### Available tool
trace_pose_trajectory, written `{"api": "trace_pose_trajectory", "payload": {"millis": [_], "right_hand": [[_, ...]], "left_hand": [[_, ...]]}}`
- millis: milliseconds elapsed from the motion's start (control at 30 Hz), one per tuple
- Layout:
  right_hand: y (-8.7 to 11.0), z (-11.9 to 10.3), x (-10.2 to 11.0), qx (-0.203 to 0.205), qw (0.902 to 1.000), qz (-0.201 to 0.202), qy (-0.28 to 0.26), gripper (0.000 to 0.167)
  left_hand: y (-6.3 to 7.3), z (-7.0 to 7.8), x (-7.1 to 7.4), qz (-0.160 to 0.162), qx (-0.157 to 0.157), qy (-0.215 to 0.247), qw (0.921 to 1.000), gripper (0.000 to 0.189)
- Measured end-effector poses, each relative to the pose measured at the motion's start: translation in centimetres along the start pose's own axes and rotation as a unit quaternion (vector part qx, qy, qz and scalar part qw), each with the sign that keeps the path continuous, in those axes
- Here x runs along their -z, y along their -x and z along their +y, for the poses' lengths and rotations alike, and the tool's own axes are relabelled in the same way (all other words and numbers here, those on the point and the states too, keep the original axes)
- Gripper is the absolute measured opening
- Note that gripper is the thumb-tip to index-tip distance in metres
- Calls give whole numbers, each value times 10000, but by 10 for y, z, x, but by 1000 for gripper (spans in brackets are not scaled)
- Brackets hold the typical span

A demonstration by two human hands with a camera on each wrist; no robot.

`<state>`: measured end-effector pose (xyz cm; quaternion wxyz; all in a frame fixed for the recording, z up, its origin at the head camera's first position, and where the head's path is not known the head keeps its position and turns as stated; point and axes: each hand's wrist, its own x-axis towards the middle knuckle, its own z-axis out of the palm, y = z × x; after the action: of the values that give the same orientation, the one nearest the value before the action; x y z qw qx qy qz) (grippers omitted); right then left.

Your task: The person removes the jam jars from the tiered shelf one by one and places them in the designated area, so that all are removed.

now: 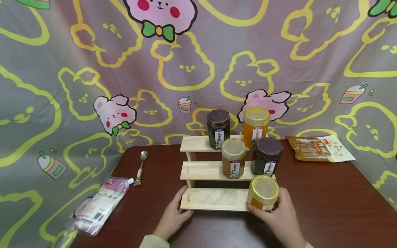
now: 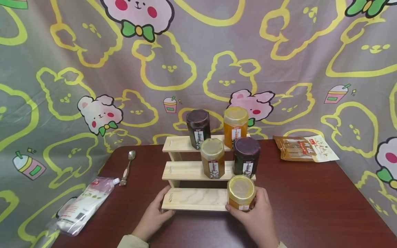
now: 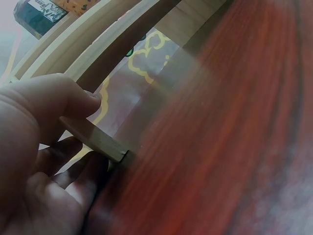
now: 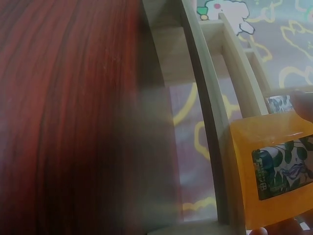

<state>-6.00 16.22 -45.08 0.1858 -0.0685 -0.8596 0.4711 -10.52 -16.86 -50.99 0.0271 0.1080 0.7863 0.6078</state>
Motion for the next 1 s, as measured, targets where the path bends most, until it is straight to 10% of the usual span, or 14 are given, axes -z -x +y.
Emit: {"api": "trace_pose_trajectory", "payload": {"millis": [1000], "right_hand": [[-5, -11, -30, 244, 9985, 448, -217, 83]], "left_hand": [[0, 2, 0, -43, 124, 203, 9997, 86]]}}
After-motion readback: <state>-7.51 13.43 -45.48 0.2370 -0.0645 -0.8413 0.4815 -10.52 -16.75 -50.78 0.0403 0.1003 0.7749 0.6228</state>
